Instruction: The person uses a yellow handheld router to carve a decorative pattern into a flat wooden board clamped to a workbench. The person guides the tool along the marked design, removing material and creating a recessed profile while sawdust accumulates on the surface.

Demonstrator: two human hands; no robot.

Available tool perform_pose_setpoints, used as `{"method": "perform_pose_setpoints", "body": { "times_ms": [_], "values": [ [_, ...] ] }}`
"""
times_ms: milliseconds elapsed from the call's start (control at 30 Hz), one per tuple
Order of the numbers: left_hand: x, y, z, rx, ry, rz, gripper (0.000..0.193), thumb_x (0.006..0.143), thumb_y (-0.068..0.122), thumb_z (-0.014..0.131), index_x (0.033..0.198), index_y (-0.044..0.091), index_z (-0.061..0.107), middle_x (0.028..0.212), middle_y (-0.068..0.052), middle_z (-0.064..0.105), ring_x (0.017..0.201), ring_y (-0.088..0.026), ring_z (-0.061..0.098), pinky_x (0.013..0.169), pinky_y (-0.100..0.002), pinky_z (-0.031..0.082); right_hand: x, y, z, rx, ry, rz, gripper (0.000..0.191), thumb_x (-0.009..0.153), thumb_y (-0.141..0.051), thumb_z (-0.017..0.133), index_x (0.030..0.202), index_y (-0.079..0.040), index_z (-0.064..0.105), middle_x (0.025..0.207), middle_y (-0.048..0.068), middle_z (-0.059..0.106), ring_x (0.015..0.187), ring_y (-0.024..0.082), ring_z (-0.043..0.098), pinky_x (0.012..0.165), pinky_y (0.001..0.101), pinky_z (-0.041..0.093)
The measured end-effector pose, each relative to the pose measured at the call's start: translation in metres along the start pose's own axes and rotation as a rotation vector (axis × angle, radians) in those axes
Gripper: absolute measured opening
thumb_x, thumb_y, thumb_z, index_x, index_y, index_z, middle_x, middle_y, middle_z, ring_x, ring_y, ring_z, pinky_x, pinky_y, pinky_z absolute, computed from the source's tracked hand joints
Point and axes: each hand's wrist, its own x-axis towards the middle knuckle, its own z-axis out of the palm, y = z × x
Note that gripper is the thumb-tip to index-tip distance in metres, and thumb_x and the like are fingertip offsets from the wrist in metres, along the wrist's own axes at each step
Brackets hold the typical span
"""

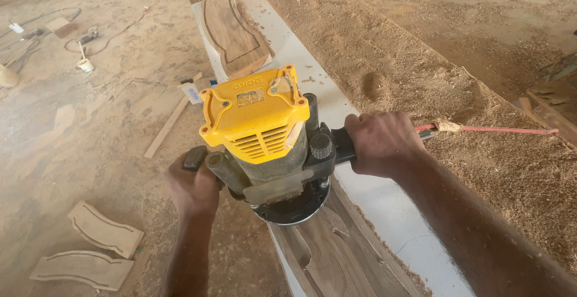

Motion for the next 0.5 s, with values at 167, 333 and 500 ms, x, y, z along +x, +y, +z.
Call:
{"method": "perform_pose_setpoints", "body": {
  "times_ms": [167,333,500],
  "values": [
    [-0.0016,0.0020,-0.0001,-0.041,-0.012,0.043,0.019,0.090,0.009,0.062,0.094,-0.007,0.071,0.069,-0.013,0.065,0.053,-0.018,0.057,0.048,-0.036,0.046,0.0004,0.0010,0.0014,0.001,0.024,-0.006,0.030,0.085,-0.025,0.073,0.107,-0.012,0.058,0.079,0.003,0.064,0.070,0.016,0.061,0.064,0.0350,0.057],
    [-0.0018,0.0005,-0.0024,-0.029,-0.002,0.045,0.018,0.087,0.011,0.060,0.097,0.001,0.072,0.066,-0.009,0.066,0.052,-0.017,0.057,0.046,-0.036,0.046,0.0007,-0.0011,0.0024,0.014,0.030,0.003,0.030,0.085,-0.026,0.073,0.107,-0.012,0.058,0.079,0.003,0.064,0.069,0.017,0.063,0.063,0.0354,0.058],
    [-0.0005,-0.0008,-0.0034,-0.020,0.020,0.132,0.019,0.086,0.015,0.064,0.084,-0.003,0.069,0.063,-0.009,0.063,0.053,-0.016,0.057,0.048,-0.036,0.046,0.0011,-0.0015,0.0013,0.013,0.029,0.013,0.030,0.085,-0.025,0.073,0.108,-0.013,0.059,0.081,0.003,0.064,0.070,0.016,0.062,0.064,0.0349,0.058]
  ]
}}
